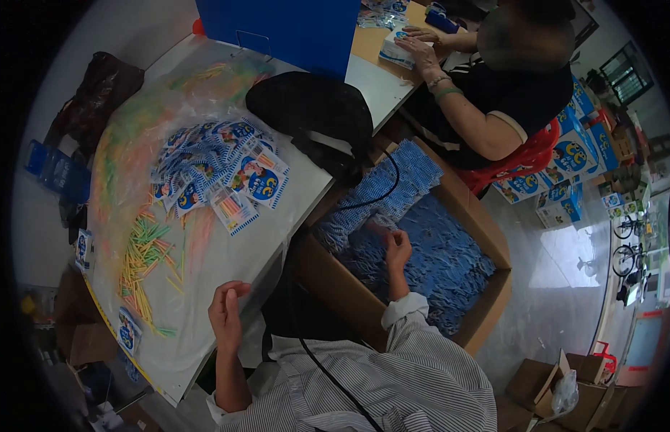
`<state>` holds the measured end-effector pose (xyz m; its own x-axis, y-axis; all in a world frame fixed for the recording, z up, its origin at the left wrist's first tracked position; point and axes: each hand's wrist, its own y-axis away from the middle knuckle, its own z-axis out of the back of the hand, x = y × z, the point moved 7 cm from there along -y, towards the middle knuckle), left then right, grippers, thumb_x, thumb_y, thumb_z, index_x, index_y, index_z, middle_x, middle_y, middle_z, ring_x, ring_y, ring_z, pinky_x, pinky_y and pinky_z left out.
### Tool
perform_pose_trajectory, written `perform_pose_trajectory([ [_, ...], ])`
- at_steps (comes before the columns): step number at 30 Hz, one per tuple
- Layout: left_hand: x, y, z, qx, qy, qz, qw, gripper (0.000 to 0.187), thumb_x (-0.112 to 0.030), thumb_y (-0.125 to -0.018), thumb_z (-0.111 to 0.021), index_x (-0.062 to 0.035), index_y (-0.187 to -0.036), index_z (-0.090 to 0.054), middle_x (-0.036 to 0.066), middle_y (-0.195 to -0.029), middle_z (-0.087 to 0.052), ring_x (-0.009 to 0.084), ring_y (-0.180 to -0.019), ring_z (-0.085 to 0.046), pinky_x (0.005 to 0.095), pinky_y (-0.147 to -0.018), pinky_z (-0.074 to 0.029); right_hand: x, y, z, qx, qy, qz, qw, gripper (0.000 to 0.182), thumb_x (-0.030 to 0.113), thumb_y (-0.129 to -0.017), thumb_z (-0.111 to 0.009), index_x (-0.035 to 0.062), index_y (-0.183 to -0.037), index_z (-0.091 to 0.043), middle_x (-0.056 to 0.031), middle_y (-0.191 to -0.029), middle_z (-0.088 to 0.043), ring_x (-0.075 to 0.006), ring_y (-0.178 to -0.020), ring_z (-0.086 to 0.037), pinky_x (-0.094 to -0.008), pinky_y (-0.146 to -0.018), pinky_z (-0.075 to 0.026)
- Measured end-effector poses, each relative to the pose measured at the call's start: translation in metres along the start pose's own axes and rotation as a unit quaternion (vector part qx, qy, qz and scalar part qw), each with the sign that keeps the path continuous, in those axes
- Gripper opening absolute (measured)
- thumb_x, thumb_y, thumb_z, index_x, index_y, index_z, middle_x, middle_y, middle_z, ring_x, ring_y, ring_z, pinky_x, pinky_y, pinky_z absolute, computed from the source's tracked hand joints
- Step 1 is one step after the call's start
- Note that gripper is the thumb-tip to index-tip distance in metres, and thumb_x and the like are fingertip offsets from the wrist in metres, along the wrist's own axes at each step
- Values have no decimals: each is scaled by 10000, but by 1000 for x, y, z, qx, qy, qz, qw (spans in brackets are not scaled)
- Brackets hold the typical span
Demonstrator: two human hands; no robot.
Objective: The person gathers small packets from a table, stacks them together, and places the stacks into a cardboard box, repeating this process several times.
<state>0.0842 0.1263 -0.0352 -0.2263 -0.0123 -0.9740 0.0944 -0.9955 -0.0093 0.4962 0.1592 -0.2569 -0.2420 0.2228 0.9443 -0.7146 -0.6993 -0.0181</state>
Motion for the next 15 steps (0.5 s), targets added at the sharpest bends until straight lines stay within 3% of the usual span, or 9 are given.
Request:
perform_pose_trajectory([
  [5, 4, 0, 1, 0, 5, -2, 1000, 249, -184, -899, -389, 18, -944, -527, 97, -854, -588, 152, -807, -562, 264, -769, -423, 30, 7, 8, -9, -45, -5, 999, 81, 90, -727, -602, 34, -749, -548, -49, -629, -571, -135, -590, -556, -267, -570, -431],
  [7, 3, -1, -1, 1, 1, 4, 1000, 247, -178, -898, -386, 20, -944, -527, 96, -856, -589, 153, -807, -563, 262, -768, -422, 39, 7, 7, -39, 81, 21, 996, 97, 108, -720, -607, 32, -746, -552, -75, -647, -585, -177, -600, -577, -287, -581, -441],
  [12, 0, 0, 0, 0, -6, -1, 1000, 241, -169, -898, -384, 21, -949, -523, 92, -856, -596, 153, -815, -567, 259, -763, -423, 42, 9, -5, -47, 127, 31, 990, 127, 130, -704, -620, 31, -749, -556, -93, -666, -586, -216, -613, -584, -314, -596, -449],
  [15, -8, 0, 6, -14, -21, -1, 1000, 218, -144, -893, -392, 23, -955, -519, 92, -856, -600, 149, -817, -570, 255, -759, -426, 32, 8, -2, -48, 155, 140, 977, 179, 118, -701, -628, 10, -814, -543, -111, -769, -571, -212, -653, -578, -304, -611, -452],
])
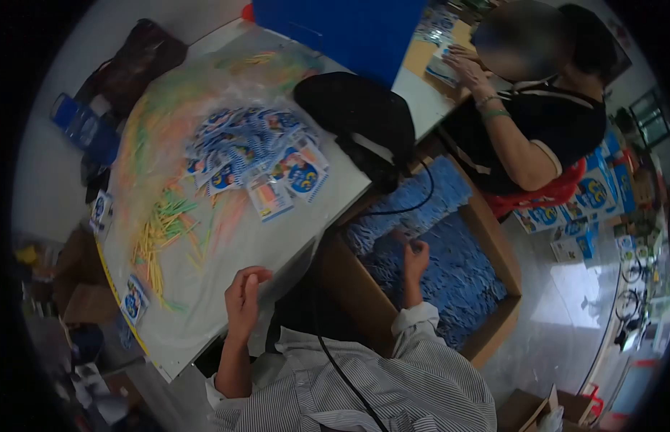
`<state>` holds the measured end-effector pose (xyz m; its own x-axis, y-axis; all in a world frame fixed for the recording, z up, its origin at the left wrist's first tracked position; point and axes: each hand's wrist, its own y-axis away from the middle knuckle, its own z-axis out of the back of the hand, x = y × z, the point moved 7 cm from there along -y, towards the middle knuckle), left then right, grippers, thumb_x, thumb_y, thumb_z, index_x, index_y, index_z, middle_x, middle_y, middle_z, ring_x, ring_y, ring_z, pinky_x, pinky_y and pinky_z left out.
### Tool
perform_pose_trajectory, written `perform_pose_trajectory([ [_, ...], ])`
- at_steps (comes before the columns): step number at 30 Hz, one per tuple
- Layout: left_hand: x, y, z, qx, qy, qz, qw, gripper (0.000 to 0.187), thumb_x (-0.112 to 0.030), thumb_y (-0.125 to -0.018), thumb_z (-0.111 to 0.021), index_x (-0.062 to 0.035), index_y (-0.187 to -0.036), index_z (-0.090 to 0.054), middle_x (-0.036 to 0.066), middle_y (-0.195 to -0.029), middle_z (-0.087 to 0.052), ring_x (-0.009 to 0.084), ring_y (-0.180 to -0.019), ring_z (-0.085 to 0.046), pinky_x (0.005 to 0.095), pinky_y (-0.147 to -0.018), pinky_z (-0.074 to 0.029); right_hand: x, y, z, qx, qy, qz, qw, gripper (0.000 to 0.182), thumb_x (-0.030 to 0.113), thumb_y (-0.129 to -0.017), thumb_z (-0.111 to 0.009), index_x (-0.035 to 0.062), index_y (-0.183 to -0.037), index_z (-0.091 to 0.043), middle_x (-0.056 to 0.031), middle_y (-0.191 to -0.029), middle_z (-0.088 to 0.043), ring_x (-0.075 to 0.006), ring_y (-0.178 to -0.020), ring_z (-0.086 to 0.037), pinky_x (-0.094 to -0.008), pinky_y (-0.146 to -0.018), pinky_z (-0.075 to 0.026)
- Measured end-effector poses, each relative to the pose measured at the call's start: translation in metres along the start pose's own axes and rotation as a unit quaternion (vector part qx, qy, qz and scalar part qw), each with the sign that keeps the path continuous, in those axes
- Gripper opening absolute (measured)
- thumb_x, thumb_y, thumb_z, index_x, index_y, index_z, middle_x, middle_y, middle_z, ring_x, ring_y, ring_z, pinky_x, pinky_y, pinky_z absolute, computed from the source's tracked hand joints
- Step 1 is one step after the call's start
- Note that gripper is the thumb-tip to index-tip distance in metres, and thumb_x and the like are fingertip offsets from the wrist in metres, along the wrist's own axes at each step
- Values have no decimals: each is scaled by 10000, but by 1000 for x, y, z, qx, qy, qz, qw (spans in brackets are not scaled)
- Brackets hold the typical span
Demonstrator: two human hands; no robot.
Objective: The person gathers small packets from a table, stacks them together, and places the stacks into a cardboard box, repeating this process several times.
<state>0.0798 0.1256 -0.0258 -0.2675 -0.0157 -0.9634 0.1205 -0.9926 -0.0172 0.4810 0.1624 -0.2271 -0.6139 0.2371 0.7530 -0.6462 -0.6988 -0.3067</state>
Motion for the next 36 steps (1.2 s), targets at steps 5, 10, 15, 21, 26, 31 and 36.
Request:
perform_pose_trajectory([
  [5, -5, -9, 7, -22, 18, -4, 1000, 183, -105, -882, -412, 24, -951, -521, 92, -852, -602, 136, -813, -574, 246, -741, -433, 107, -12, 54, -18, -55, -47, 997, 188, 57, -728, -628, -9, -876, -532, -80, -811, -543, -144, -681, -546, -231, -601, -442],
  [10, 3, -33, 7, -36, 61, -43, 997, 163, -103, -856, -470, 24, -937, -533, 94, -819, -603, 139, -765, -588, 245, -685, -453, 281, 10, 2, 288, -247, 260, 888, 130, 74, -778, -589, 3, -886, -572, -78, -816, -570, -128, -698, -560, -242, -581, -442],
  [15, -2, -80, 22, -111, -50, -60, 991, 151, -93, -791, -540, 13, -898, -555, 132, -783, -600, 216, -706, -602, 280, -624, -467, 324, -4, -56, 310, -213, 250, 892, 151, 84, -756, -613, 24, -892, -590, -99, -844, -576, -156, -686, -578, -266, -563, -453],
  [21, 10, -123, 11, -122, -152, 12, 981, 249, -183, -691, -642, 7, -827, -554, 135, -722, -596, 260, -660, -595, 334, -587, -460, 335, -12, -80, 252, -94, 309, 912, 298, 131, -691, -681, 35, -950, -570, -109, -852, -573, -203, -678, -578, -299, -570, -458],
  [26, 32, -133, 3, -152, -117, 61, 980, 313, -227, -662, -664, 13, -826, -549, 121, -670, -589, 254, -631, -593, 347, -581, -456, 325, -22, -99, 303, -10, 310, 901, 367, 173, -630, -729, 25, -924, -567, -123, -872, -568, -232, -738, -574, -326, -600, -455],
  [31, 58, -132, -3, -75, -16, 34, 996, 338, -188, -668, -652, 36, -896, -543, 124, -748, -593, 227, -673, -584, 315, -626, -457, 321, -25, -99, 290, -85, 304, 903, 335, 153, -590, -741, 18, -796, -514, -119, -771, -520, -284, -708, -525, -357, -622, -424],
  [36, 21, -101, 16, -125, 121, -6, 985, 345, -151, -755, -576, 37, -1032, -491, 102, -956, -555, 170, -765, -554, 295, -668, -449, 319, -19, -96, 303, -71, 229, 922, 315, 154, -586, -743, 18, -757, -517, -108, -758, -515, -262, -685, -522, -343, -605, -422],
])
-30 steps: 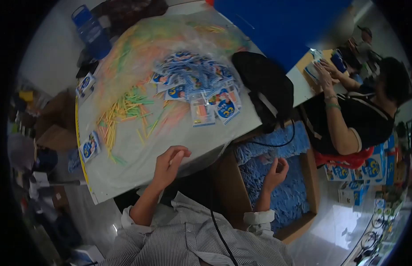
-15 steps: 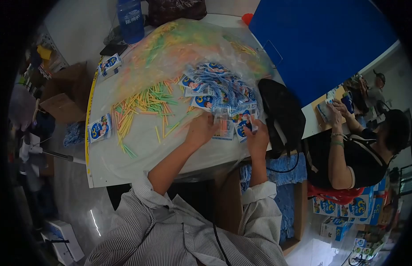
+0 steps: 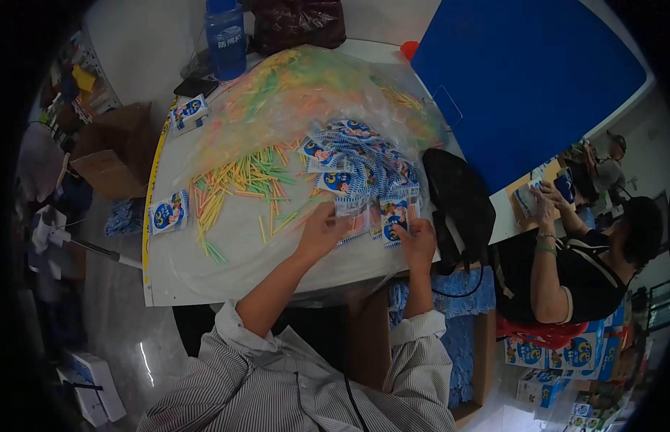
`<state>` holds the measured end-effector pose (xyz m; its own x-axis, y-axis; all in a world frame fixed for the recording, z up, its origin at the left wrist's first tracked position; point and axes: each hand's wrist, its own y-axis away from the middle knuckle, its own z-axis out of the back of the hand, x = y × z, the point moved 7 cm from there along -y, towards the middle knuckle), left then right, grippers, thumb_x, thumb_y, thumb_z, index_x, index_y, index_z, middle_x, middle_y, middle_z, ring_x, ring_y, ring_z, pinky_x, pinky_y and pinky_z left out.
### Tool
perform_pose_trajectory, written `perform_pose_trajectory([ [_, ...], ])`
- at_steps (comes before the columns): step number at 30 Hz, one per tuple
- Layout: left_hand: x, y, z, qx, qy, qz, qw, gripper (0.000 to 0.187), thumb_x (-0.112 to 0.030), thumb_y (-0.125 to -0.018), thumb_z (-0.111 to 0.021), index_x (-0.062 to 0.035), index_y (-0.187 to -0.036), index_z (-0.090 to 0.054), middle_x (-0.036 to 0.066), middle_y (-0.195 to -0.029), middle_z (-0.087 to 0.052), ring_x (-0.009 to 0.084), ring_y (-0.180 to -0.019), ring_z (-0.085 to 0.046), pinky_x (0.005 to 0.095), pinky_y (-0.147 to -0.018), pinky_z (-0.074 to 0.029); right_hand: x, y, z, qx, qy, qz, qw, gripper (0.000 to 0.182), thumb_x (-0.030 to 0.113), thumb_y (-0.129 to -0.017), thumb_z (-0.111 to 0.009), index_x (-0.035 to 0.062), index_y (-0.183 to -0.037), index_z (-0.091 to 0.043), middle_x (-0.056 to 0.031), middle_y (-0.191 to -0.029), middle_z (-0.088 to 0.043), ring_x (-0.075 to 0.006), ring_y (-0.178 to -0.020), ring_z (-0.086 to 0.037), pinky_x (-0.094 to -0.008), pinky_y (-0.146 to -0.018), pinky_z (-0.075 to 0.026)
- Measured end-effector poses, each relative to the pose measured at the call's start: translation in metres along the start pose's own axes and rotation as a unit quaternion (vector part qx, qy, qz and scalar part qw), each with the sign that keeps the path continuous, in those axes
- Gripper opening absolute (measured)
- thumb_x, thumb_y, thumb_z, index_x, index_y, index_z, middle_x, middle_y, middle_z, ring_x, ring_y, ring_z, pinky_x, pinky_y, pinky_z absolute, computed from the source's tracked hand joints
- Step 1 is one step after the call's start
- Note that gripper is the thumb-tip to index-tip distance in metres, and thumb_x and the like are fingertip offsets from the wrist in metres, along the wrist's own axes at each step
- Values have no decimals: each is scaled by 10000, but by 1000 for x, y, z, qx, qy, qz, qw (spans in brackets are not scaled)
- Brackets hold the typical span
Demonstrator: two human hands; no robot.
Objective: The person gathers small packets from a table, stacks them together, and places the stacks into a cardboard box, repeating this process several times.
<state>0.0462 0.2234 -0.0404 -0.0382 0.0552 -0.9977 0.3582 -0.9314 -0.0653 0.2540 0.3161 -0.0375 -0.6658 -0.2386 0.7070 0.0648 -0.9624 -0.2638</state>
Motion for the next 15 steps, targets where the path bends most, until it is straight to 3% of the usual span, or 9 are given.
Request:
perform_pose_trajectory([
  [1, 0, 4, -1, 12, 87, 35, 995, 336, -141, -787, -545, 32, -1067, -475, 92, -1019, -534, 147, -812, -543, 289, -683, -449, -4, 0, -3, 22, 6, -21, 1000, 307, 151, -587, -741, 19, -749, -516, -110, -762, -516, -260, -691, -524, -343, -601, -421],
  [5, 3, 8, 7, -6, 207, 4, 978, 325, -90, -819, -488, 7, -1123, -429, 77, -1088, -502, 138, -959, -506, 277, -826, -412, -17, 2, -11, 40, -71, 37, 996, 316, 165, -592, -747, 16, -737, -510, -89, -709, -517, -202, -628, -521, -306, -568, -411],
  [7, 6, 13, 9, 2, 188, 78, 979, 308, -75, -837, -456, 4, -1133, -417, 76, -1083, -509, 141, -967, -505, 280, -844, -409, 0, 13, 2, 74, -165, -23, 983, 243, 98, -674, -695, 40, -635, -462, 1, -630, -511, -54, -554, -409, -204, -516, -341],
  [8, 6, 15, 11, -1, 188, 76, 979, 308, -75, -837, -456, 4, -1133, -417, 76, -1083, -509, 141, -967, -505, 280, -844, -409, 10, 20, 8, 76, -166, -21, 983, 243, 98, -674, -695, 40, -635, -462, 1, -630, -511, -54, -554, -409, -204, -516, -341],
  [10, 6, 19, 6, 59, 202, 84, 974, 314, -85, -854, -438, -3, -1154, -390, 75, -1101, -500, 147, -984, -502, 279, -841, -410, 21, 35, 9, 111, -367, -82, 920, 188, 55, -697, -681, 45, -703, -493, 20, -638, -523, -33, -584, -447, -187, -534, -356],
  [14, 2, 25, -5, 72, 234, 129, 961, 296, -99, -864, -436, -10, -1144, -399, 69, -1103, -497, 143, -973, -506, 282, -835, -413, 51, 59, -7, 187, -457, -88, 865, 181, 17, -708, -661, 59, -695, -486, 46, -624, -487, -23, -582, -423, -182, -513, -350],
  [15, 5, 27, -12, 84, 332, 167, 925, 279, -100, -865, -434, -13, -1130, -413, 61, -1080, -510, 139, -951, -515, 280, -824, -418, 53, 62, -15, 185, -456, -90, 866, 181, 17, -708, -661, 59, -695, -486, 46, -624, -487, -23, -582, -423, -182, -513, -350],
])
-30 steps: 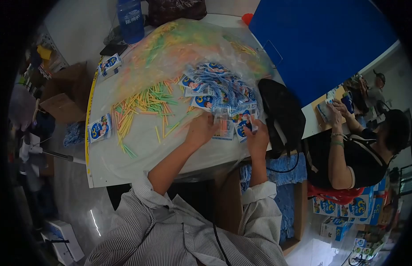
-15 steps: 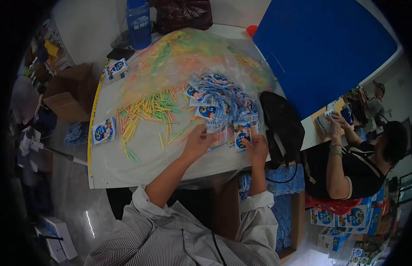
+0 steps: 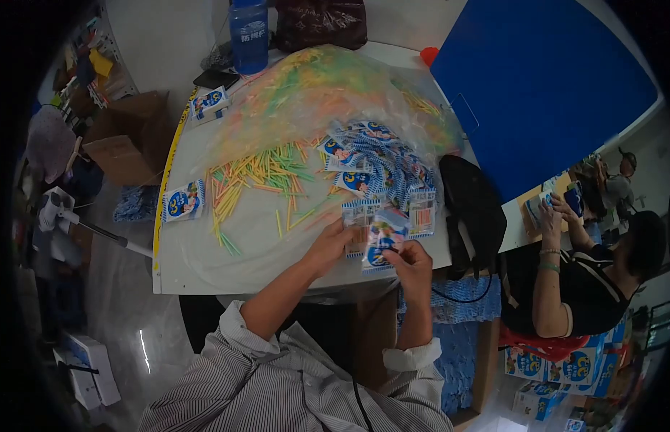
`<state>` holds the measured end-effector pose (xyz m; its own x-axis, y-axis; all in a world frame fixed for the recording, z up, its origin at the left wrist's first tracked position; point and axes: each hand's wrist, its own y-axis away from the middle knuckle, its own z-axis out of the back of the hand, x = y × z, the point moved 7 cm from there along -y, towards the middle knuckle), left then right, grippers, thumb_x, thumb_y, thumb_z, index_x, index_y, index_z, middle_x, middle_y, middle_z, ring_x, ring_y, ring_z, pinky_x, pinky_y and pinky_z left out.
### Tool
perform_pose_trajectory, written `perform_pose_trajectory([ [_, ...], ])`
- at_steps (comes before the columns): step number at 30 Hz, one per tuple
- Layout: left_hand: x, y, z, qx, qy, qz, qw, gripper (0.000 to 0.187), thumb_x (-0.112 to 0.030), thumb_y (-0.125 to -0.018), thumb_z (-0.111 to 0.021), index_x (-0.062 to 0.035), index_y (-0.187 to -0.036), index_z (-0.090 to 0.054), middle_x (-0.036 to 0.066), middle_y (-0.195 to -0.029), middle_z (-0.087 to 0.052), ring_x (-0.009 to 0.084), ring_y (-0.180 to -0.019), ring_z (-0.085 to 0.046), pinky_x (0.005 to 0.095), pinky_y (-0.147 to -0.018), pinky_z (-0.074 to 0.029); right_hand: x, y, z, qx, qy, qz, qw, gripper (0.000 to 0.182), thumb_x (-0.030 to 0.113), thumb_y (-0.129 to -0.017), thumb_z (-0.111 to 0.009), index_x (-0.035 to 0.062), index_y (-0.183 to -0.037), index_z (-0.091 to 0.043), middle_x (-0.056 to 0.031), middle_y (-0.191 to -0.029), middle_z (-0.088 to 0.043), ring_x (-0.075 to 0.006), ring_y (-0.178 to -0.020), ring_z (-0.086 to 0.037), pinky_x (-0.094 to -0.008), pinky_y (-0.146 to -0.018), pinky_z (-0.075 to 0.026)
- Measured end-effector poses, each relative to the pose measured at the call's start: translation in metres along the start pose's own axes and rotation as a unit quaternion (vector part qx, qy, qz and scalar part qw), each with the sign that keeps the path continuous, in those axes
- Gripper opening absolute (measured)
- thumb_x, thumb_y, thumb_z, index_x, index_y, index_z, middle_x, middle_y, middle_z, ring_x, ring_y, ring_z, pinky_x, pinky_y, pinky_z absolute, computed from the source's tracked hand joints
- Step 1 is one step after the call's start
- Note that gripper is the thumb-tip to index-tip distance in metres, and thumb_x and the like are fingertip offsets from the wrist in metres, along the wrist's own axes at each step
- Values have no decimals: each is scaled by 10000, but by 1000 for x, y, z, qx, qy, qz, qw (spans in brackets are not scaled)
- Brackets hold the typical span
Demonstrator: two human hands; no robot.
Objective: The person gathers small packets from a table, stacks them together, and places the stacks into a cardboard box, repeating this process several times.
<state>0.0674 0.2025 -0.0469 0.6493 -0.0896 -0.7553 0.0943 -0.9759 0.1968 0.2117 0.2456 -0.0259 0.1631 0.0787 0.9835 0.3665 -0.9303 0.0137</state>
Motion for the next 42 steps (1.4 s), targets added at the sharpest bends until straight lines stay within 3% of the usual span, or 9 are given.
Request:
perform_pose_trajectory([
  [2, 12, 0, -4, 22, 104, 42, 993, 263, -102, -867, -433, -17, -1116, -427, 52, -1057, -523, 135, -928, -524, 278, -814, -424, -9, -1, -7, -18, 146, 22, 989, 201, 45, -692, -680, 41, -699, -480, 34, -601, -467, -28, -556, -412, -189, -491, -351],
  [7, 1, 12, -4, -7, -118, -47, 992, 269, -157, -842, -519, -20, -1072, -489, 21, -947, -564, 97, -843, -539, 236, -727, -443, -6, 6, -19, -72, 210, 46, 974, 203, 54, -694, -685, 30, -714, -484, 28, -608, -475, -15, -541, -407, -168, -474, -328],
  [13, 3, 13, 14, -74, -88, 4, 993, 271, -160, -843, -524, -10, -1068, -499, 48, -978, -576, 107, -867, -545, 253, -760, -442, 12, -31, 7, -37, 263, 106, 958, 238, 133, -685, -696, 6, -802, -532, -39, -724, -542, -83, -550, -484, -224, -493, -394],
  [15, 10, 11, 17, -62, -61, 3, 996, 269, -163, -848, -519, -12, -1069, -501, 49, -986, -577, 106, -872, -546, 255, -764, -441, 25, -38, 29, -210, 475, 253, 816, 223, 161, -707, -670, 26, -844, -556, -80, -820, -540, -151, -576, -525, -272, -518, -428],
  [18, 8, 12, 13, -42, -59, -6, 997, 266, -168, -855, -509, -18, -1074, -501, 45, -995, -577, 102, -879, -545, 259, -770, -440, 12, -45, 33, -192, 568, 233, 766, 178, 143, -743, -621, 44, -879, -562, -100, -839, -518, -190, -581, -532, -295, -539, -441],
  [28, 3, 21, 9, 29, -139, -23, 990, 302, -186, -853, -501, -30, -1108, -457, 37, -1016, -553, 131, -935, -523, 295, -821, -415, 14, 5, 58, -237, 290, 229, 899, 89, 95, -819, -537, 30, -880, -536, -65, -776, -518, -118, -579, -470, -258, -526, -409],
  [36, -8, 22, 1, 134, -163, -72, 975, 324, -137, -844, -528, -33, -1137, -436, 25, -1027, -544, 96, -935, -509, 264, -788, -429, 18, 25, -16, 113, 181, 231, 949, 99, 35, -811, -524, 7, -903, -503, -23, -725, -496, -86, -642, -464, -220, -589, -387],
  [40, -10, 18, 17, 53, -124, -92, 987, 322, -131, -843, -528, -33, -1133, -427, 29, -1027, -542, 99, -928, -510, 259, -792, -429, 4, -21, 9, 33, 222, 179, 958, 126, 46, -796, -544, 14, -916, -524, -48, -788, -531, -115, -644, -512, -250, -599, -415],
  [42, -12, 17, 18, 25, -115, -94, 989, 312, -129, -841, -528, -33, -1122, -431, 28, -1021, -544, 101, -923, -514, 260, -793, -430, 15, -43, 37, -182, 381, 181, 889, 137, 86, -791, -562, 25, -914, -561, -74, -852, -563, -160, -661, -559, -290, -613, -443],
])
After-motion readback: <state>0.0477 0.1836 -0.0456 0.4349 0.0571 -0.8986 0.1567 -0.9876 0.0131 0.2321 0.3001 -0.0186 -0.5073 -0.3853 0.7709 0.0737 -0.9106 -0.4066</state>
